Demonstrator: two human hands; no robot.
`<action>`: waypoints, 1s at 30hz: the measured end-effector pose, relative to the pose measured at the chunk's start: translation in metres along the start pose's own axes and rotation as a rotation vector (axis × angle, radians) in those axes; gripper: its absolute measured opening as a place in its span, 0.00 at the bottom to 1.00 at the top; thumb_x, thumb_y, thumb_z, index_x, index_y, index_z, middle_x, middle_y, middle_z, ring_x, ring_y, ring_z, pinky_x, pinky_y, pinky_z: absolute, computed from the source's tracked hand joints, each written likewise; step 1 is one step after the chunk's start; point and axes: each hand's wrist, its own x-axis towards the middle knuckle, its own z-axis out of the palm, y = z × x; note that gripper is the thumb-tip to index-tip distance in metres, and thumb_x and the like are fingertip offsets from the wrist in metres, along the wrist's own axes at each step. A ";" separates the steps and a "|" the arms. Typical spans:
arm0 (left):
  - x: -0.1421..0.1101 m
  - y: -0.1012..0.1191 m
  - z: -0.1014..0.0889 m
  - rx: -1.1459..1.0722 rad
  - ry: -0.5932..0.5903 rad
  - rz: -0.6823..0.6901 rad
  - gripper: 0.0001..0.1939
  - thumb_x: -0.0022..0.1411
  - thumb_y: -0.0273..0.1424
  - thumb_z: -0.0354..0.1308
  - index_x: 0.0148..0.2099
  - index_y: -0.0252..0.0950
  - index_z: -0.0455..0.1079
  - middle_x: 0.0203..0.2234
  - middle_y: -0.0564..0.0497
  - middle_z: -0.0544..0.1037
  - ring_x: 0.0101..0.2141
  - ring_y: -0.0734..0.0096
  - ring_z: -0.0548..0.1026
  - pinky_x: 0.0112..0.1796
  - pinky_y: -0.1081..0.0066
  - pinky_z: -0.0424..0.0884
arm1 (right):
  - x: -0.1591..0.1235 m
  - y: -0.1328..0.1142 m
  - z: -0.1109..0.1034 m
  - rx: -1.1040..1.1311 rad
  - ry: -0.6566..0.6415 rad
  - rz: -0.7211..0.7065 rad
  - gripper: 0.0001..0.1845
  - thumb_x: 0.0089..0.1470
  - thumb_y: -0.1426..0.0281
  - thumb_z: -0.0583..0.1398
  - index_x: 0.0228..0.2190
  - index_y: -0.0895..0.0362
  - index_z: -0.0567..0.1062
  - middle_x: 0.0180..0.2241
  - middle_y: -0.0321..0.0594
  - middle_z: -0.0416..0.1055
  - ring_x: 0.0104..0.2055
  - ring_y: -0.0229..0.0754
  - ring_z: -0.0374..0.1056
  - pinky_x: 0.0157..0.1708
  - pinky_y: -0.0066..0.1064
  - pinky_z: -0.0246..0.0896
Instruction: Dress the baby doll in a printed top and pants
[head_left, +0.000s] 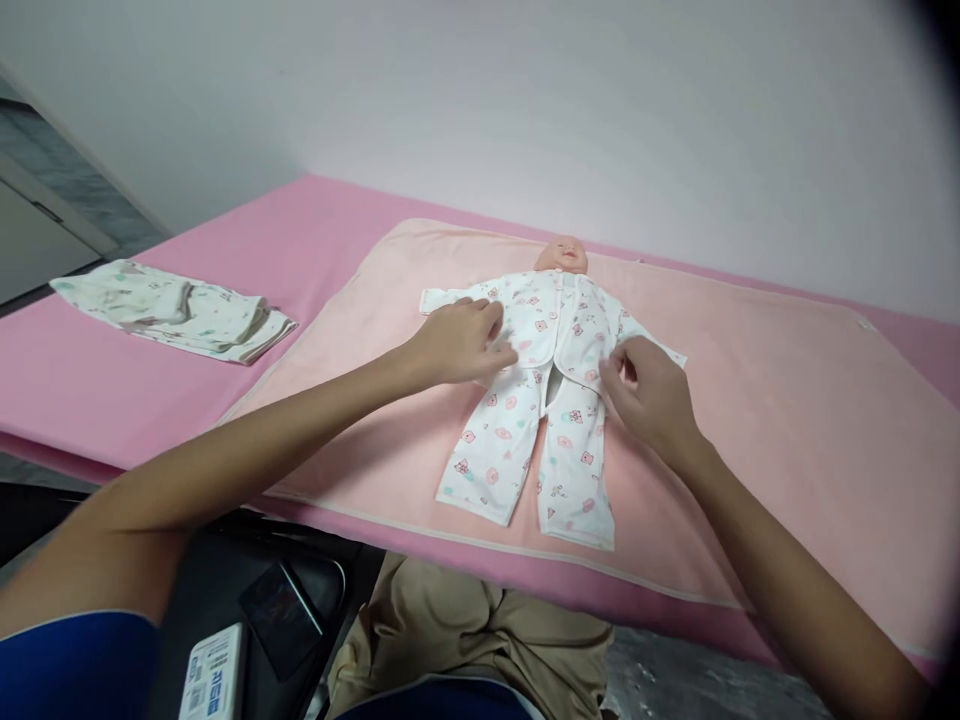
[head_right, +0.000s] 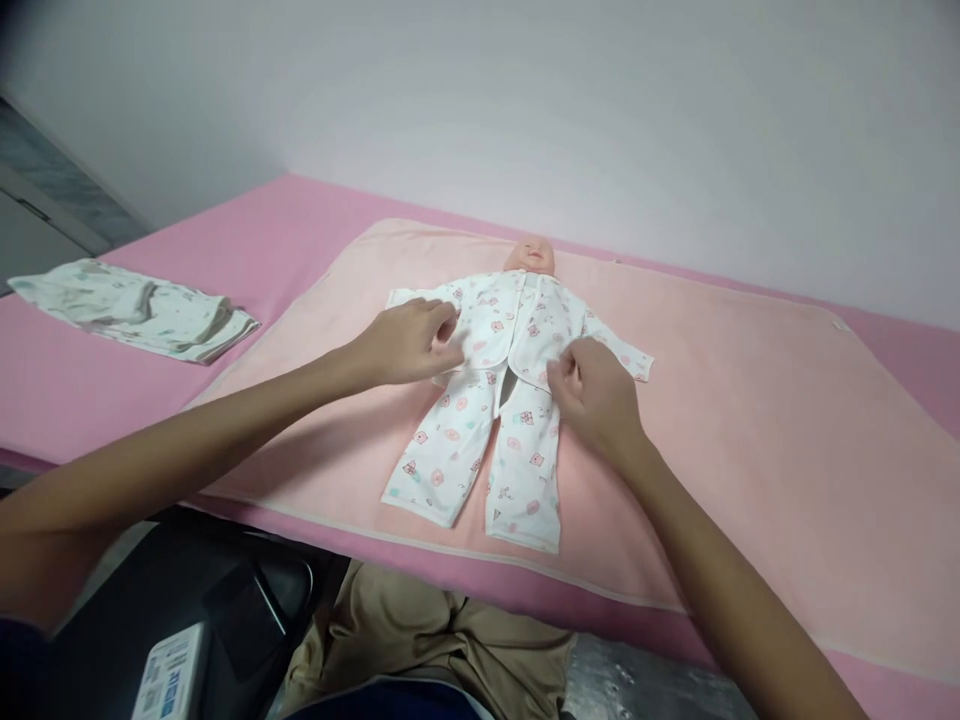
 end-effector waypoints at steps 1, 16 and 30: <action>0.018 0.005 -0.003 -0.046 0.008 0.010 0.13 0.68 0.43 0.59 0.39 0.39 0.68 0.37 0.44 0.81 0.43 0.52 0.78 0.40 0.59 0.69 | 0.018 -0.005 0.002 0.015 0.001 0.033 0.14 0.71 0.60 0.59 0.32 0.51 0.66 0.32 0.39 0.71 0.34 0.45 0.65 0.36 0.39 0.57; 0.124 -0.002 0.015 -0.344 -0.291 -0.035 0.23 0.65 0.52 0.64 0.32 0.39 0.66 0.30 0.45 0.76 0.30 0.60 0.74 0.31 0.62 0.61 | 0.106 0.009 0.016 0.313 -0.365 0.318 0.18 0.62 0.62 0.67 0.26 0.53 0.66 0.29 0.35 0.64 0.31 0.40 0.57 0.33 0.36 0.50; 0.119 -0.004 -0.002 -0.340 -0.436 0.057 0.11 0.54 0.41 0.69 0.37 0.42 0.86 0.31 0.45 0.81 0.35 0.56 0.80 0.35 0.62 0.71 | 0.102 0.020 0.007 0.502 -0.525 0.221 0.17 0.63 0.51 0.71 0.45 0.50 0.84 0.42 0.41 0.77 0.42 0.43 0.68 0.43 0.38 0.66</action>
